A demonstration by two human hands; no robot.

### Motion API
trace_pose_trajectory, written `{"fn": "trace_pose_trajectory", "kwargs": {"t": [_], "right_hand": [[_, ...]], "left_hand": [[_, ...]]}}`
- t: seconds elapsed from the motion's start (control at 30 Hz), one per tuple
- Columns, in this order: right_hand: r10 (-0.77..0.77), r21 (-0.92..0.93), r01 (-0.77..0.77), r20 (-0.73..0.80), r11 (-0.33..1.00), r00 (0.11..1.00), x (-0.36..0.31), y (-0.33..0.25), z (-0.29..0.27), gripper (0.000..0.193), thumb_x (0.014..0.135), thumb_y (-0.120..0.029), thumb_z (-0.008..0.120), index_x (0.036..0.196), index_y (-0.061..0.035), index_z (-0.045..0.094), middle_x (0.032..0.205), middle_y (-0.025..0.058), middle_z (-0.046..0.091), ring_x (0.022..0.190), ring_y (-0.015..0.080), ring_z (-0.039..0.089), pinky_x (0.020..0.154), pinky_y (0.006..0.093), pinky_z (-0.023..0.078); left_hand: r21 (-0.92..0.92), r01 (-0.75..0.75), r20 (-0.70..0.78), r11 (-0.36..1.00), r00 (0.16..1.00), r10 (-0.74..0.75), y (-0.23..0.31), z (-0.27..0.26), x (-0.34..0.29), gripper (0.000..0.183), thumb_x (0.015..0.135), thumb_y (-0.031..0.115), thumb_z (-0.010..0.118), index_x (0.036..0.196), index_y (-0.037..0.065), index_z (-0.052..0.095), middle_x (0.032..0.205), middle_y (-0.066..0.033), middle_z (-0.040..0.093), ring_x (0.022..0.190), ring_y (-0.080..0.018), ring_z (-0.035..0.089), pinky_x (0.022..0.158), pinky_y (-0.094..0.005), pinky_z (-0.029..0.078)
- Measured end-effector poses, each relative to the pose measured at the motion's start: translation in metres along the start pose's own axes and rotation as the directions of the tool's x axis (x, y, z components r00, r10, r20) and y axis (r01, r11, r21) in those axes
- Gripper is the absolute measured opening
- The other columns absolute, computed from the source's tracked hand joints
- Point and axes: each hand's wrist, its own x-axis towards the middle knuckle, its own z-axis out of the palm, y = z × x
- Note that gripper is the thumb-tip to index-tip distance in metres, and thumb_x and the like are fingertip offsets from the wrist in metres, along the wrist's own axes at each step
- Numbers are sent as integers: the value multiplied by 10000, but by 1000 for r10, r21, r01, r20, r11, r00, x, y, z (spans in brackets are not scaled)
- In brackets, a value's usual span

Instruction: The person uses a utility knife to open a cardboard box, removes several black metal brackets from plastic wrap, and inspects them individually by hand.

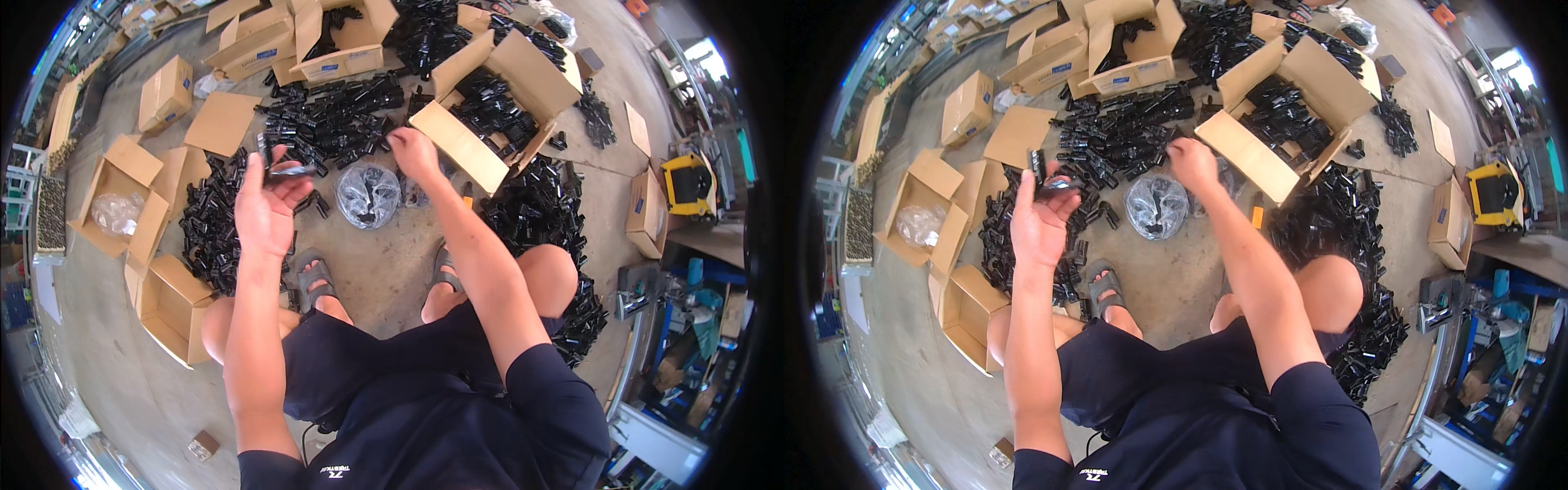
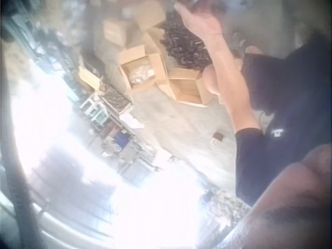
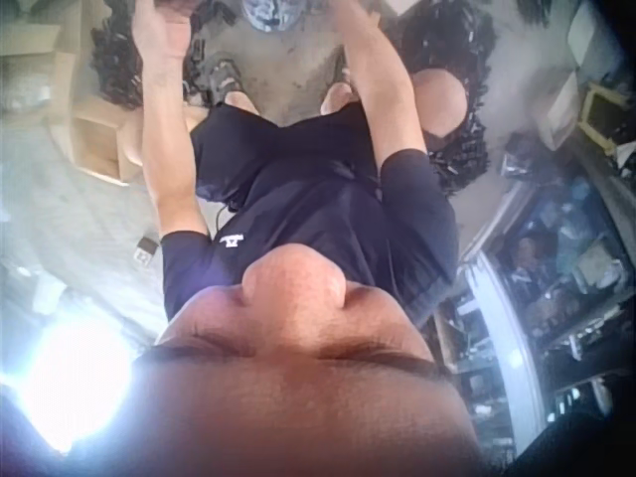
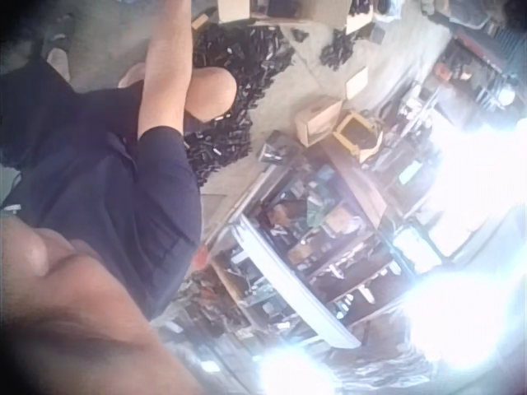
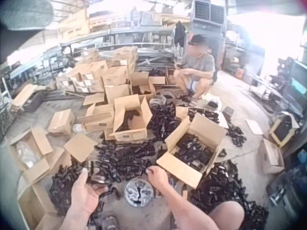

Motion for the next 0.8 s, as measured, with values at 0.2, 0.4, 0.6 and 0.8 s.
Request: {"fn": "trace_pose_trajectory", "kwargs": {"t": [0.2,0.4,0.6,0.8], "right_hand": [[195,-487,-23,304,873,933,2,136,53,208,927,-248,668,1009,-72,743,1125,188,699,1075,398,676,895,499,569],[255,-640,-22,275,768,927,-4,163,78,261,902,-220,700,1097,-47,693,1240,161,607,1195,339,604,985,448,530],[-227,-324,260,136,910,964,19,99,36,170,883,-162,736,970,-44,650,1003,151,685,970,345,661,874,428,543],[-245,248,187,225,950,943,56,-56,-45,141,888,-109,748,985,-7,755,985,127,699,888,275,693,793,356,546]], "left_hand": [[108,100,95,989,989,-110,-19,21,9,534,1091,415,511,1380,-31,560,1044,-176,714,881,-216,726,743,-352,629],[171,108,81,979,989,-123,-27,17,30,513,1095,394,510,1360,-42,564,1072,-163,717,937,-223,720,752,-356,629],[209,37,86,977,995,-56,-26,23,41,443,1092,369,527,1339,6,586,1120,-167,724,962,-220,718,758,-359,624],[265,-45,106,963,994,18,-30,11,42,370,1087,347,549,1260,24,607,1146,-140,719,1009,-209,711,775,-358,627]]}}
